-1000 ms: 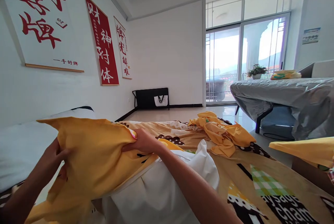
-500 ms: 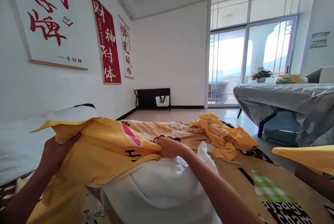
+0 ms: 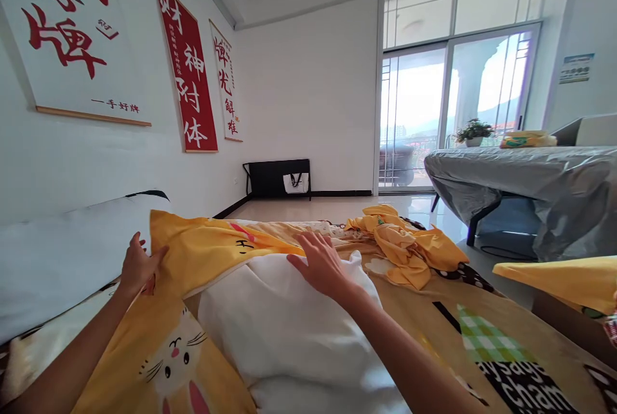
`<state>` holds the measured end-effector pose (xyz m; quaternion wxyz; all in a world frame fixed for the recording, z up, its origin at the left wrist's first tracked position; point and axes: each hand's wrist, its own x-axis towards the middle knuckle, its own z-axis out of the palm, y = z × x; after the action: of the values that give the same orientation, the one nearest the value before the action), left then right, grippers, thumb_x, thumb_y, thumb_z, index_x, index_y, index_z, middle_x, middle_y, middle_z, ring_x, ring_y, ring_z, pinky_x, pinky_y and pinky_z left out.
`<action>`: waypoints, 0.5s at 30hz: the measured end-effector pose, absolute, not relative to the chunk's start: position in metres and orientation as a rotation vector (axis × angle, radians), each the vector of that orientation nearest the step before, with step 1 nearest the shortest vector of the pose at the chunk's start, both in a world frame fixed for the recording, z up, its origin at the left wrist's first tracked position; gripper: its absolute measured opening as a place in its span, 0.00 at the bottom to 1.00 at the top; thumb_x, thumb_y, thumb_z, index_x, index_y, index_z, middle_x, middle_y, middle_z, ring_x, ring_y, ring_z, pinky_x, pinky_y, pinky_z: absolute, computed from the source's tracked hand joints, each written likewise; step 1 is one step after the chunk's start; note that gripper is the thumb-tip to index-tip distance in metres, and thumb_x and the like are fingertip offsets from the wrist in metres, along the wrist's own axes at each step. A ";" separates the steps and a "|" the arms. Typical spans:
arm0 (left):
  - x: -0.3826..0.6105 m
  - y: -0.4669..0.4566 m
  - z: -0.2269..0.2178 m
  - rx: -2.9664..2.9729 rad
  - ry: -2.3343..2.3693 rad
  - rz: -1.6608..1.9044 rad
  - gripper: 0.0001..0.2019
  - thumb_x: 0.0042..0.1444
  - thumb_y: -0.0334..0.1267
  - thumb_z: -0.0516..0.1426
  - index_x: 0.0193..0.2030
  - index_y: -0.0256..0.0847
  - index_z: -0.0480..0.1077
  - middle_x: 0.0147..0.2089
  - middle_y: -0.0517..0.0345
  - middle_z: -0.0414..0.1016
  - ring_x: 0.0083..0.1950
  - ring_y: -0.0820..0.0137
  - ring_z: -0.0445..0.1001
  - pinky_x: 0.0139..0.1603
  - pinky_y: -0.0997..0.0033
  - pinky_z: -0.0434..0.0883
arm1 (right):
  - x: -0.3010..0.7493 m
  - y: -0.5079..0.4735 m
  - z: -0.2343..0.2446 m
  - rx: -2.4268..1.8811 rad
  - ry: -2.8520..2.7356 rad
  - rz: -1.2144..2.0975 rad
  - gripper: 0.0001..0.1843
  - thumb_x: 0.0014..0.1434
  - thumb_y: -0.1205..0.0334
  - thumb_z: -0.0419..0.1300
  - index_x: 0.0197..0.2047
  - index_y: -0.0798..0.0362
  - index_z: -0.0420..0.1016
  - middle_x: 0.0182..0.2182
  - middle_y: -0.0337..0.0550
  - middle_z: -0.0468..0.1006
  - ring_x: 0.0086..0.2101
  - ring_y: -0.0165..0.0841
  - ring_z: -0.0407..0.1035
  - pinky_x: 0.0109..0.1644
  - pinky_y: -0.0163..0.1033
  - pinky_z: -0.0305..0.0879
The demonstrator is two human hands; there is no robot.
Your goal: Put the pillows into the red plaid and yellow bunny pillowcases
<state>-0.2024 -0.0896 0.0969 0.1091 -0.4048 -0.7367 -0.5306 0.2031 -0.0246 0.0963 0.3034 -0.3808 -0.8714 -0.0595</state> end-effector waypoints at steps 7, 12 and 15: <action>-0.097 -0.076 0.035 -2.572 -1.692 -0.530 0.23 0.65 0.47 0.45 0.64 0.45 0.61 0.64 0.49 0.66 0.65 0.60 0.62 0.64 0.56 0.59 | 0.172 -0.039 0.013 -0.826 -2.835 0.196 0.31 0.62 0.50 0.56 0.67 0.40 0.57 0.66 0.50 0.58 0.63 0.51 0.53 0.62 0.59 0.51; -0.070 -0.085 0.000 -2.743 -1.670 -0.357 0.23 0.66 0.51 0.42 0.62 0.46 0.65 0.62 0.52 0.69 0.60 0.60 0.69 0.60 0.57 0.63 | 0.185 -0.049 0.009 -0.783 -2.830 0.303 0.34 0.62 0.47 0.53 0.69 0.42 0.53 0.66 0.53 0.56 0.65 0.49 0.49 0.65 0.63 0.44; -0.076 -0.086 -0.006 -2.731 -1.717 -0.418 0.24 0.66 0.50 0.42 0.62 0.46 0.65 0.63 0.53 0.69 0.60 0.61 0.68 0.61 0.58 0.61 | 0.212 -0.071 0.014 -0.740 -2.929 0.443 0.46 0.54 0.42 0.61 0.70 0.42 0.46 0.69 0.53 0.46 0.67 0.51 0.38 0.66 0.64 0.38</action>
<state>-0.0764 -0.0857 -0.0060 -0.0555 -0.8382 -0.5271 -0.1282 0.2120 -0.0708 0.0137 0.0441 -0.2420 -0.9584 0.1450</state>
